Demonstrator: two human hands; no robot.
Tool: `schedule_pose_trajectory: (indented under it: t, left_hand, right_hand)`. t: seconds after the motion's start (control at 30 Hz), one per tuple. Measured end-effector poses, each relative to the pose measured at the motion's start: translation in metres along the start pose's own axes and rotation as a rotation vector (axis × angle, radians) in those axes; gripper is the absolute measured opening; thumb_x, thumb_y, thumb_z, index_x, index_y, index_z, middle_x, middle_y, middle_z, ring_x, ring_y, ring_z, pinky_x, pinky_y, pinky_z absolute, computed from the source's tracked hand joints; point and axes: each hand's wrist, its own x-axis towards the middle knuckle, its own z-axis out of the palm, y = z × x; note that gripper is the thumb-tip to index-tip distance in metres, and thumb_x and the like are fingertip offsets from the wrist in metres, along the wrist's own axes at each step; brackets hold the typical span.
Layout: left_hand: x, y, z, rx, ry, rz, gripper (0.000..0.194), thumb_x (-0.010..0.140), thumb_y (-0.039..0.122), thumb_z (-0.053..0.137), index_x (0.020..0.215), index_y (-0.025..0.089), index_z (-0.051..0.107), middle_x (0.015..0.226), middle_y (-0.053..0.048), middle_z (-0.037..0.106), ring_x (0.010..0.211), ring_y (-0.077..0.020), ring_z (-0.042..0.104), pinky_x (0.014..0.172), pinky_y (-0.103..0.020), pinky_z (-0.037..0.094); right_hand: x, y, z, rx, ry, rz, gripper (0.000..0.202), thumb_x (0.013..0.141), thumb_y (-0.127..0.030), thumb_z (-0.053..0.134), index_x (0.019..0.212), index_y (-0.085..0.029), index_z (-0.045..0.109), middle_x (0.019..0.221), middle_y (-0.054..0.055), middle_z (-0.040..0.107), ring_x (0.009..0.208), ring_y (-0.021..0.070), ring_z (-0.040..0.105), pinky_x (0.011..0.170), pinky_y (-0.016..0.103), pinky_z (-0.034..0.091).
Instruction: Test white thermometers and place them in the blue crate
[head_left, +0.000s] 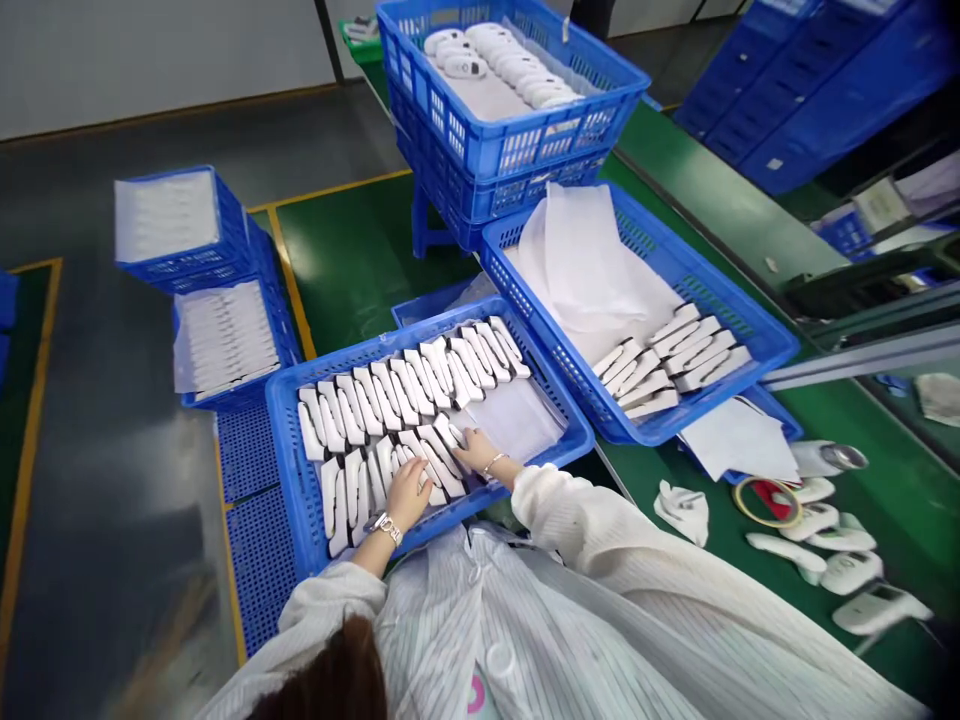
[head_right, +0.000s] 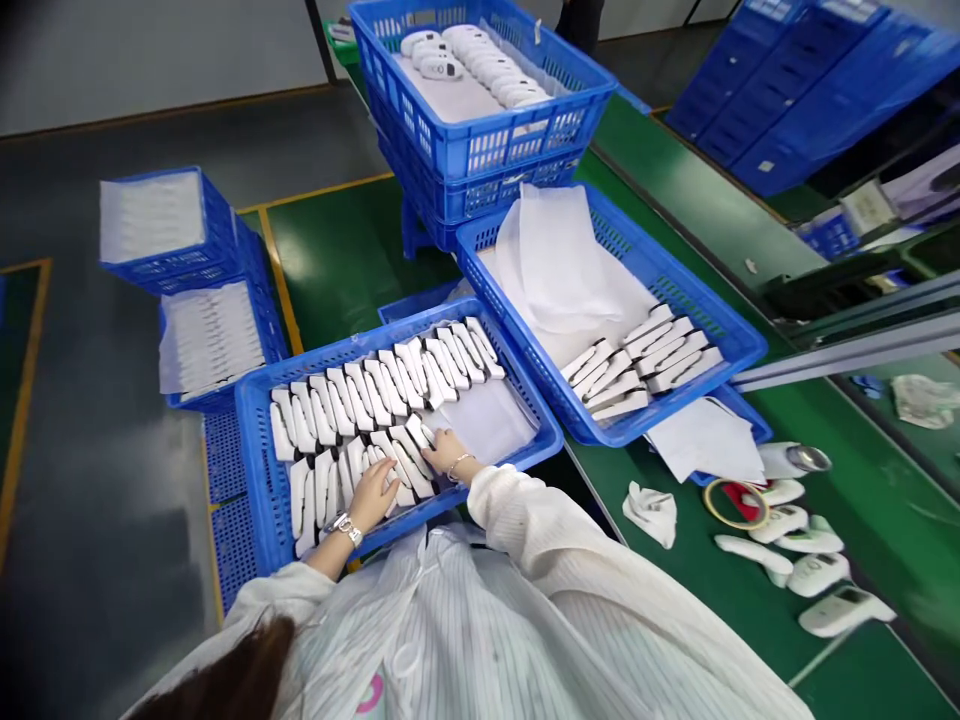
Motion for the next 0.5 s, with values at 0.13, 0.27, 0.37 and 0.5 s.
schedule_pose_trajectory:
  t: [0.13,0.27,0.37,0.5]
  left_hand:
    - [0.044,0.011,0.002,0.014,-0.040,0.128,0.034,0.086,0.028,0.053,0.119,0.017,0.051,0.131,-0.012,0.046,0.121,-0.0270,0.043,0.099,-0.052,0.038]
    - [0.085,0.033,0.010,0.038,-0.141,0.341,0.032,0.088,0.029,0.050,0.117,0.015,0.053,0.130,-0.010,0.048,0.123,-0.0270,0.041,0.103,-0.055,0.030]
    - [0.091,0.040,0.016,0.071,-0.202,0.427,0.028,0.087,0.029,0.051,0.111,0.014,0.057,0.125,-0.009,0.053,0.122,-0.0266,0.043,0.103,-0.055,0.029]
    - [0.090,0.050,0.004,0.084,-0.171,0.421,0.028,0.085,0.029,0.055,0.108,0.015,0.058,0.123,-0.009,0.054,0.119,-0.0274,0.045,0.101,-0.056,0.031]
  right_hand:
    - [-0.015,0.013,0.005,-0.042,-0.047,0.021,0.031,0.088,-0.034,0.053,0.113,-0.015,0.054,0.114,0.008,0.057,0.097,0.0194,0.058,0.083,0.040,0.050]
    - [-0.033,0.012,0.014,0.007,-0.043,-0.057,0.034,0.088,-0.034,0.054,0.115,-0.015,0.053,0.112,0.008,0.057,0.096,0.0193,0.059,0.082,0.041,0.050]
    - [-0.052,0.015,0.014,0.090,0.045,-0.136,0.032,0.087,-0.034,0.055,0.113,-0.015,0.055,0.114,0.008,0.057,0.100,0.0206,0.057,0.085,0.043,0.049]
    - [-0.110,0.045,-0.001,0.227,0.294,-0.197,0.031,0.084,-0.027,0.059,0.113,-0.015,0.056,0.117,0.008,0.058,0.106,0.0205,0.056,0.089,0.041,0.048]
